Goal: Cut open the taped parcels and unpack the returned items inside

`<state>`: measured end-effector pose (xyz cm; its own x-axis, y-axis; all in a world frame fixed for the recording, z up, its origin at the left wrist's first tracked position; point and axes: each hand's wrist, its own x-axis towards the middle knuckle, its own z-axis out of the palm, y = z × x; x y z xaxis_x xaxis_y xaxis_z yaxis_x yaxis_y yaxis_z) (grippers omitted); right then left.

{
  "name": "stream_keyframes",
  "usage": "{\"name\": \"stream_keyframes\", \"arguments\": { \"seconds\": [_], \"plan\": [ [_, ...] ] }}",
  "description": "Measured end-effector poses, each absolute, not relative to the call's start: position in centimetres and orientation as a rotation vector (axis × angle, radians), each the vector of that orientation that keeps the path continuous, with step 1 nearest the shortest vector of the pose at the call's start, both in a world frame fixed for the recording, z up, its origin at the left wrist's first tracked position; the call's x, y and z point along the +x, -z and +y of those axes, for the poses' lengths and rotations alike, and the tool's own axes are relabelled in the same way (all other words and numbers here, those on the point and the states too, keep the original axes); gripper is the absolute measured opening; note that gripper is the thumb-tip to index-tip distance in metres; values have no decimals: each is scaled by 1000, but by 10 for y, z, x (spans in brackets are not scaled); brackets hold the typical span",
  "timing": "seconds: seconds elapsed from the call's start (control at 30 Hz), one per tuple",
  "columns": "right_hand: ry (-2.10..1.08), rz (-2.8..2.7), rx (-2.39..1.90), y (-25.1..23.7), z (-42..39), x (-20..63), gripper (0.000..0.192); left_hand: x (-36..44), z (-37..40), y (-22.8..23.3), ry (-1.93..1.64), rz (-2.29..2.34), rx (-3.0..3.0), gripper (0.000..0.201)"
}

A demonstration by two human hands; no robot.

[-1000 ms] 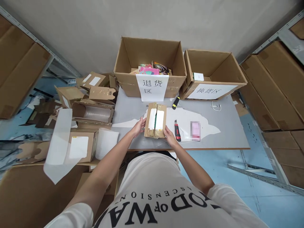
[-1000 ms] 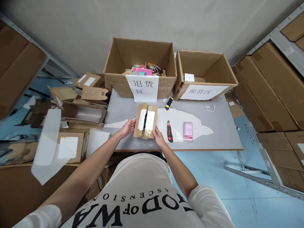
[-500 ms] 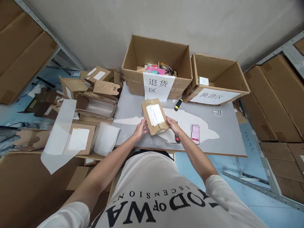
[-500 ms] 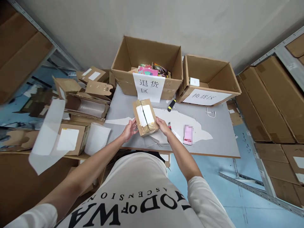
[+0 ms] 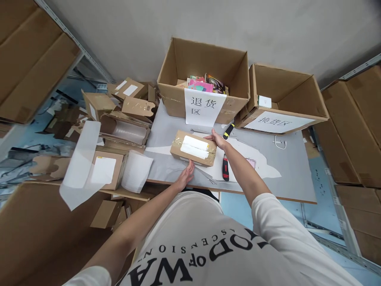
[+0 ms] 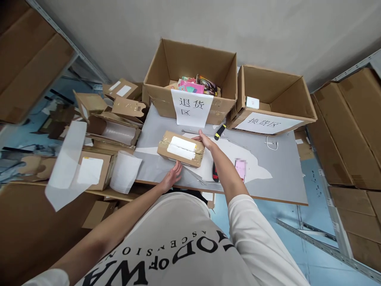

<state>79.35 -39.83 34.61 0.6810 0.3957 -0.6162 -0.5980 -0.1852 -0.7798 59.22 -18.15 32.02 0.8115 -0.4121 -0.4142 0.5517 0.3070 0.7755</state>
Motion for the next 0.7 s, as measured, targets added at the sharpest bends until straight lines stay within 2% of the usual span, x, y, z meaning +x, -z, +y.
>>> {"name": "stream_keyframes", "arguments": {
  "seconds": [0.13,0.27,0.4,0.5,0.57,0.7],
  "plan": [
    [-849,190,-1409,-342,-401,793,91,595,-170,-313,615,166,1107,84],
    [-600,205,-1429,-334,-419,788,80,604,-150,-318,546,243,1221,89],
    [-261,376,-1818,-315,-459,746,58,620,-121,-335,316,330,1599,90],
    [-242,449,-2240,-297,-480,689,49,636,-104,-355,113,301,1975,82],
    [-332,529,-2394,-285,-482,653,56,651,-103,-369,78,119,2172,91],
    [-467,643,-2500,-264,-464,614,84,684,-128,-388,243,-318,2306,101]
  ]
}}
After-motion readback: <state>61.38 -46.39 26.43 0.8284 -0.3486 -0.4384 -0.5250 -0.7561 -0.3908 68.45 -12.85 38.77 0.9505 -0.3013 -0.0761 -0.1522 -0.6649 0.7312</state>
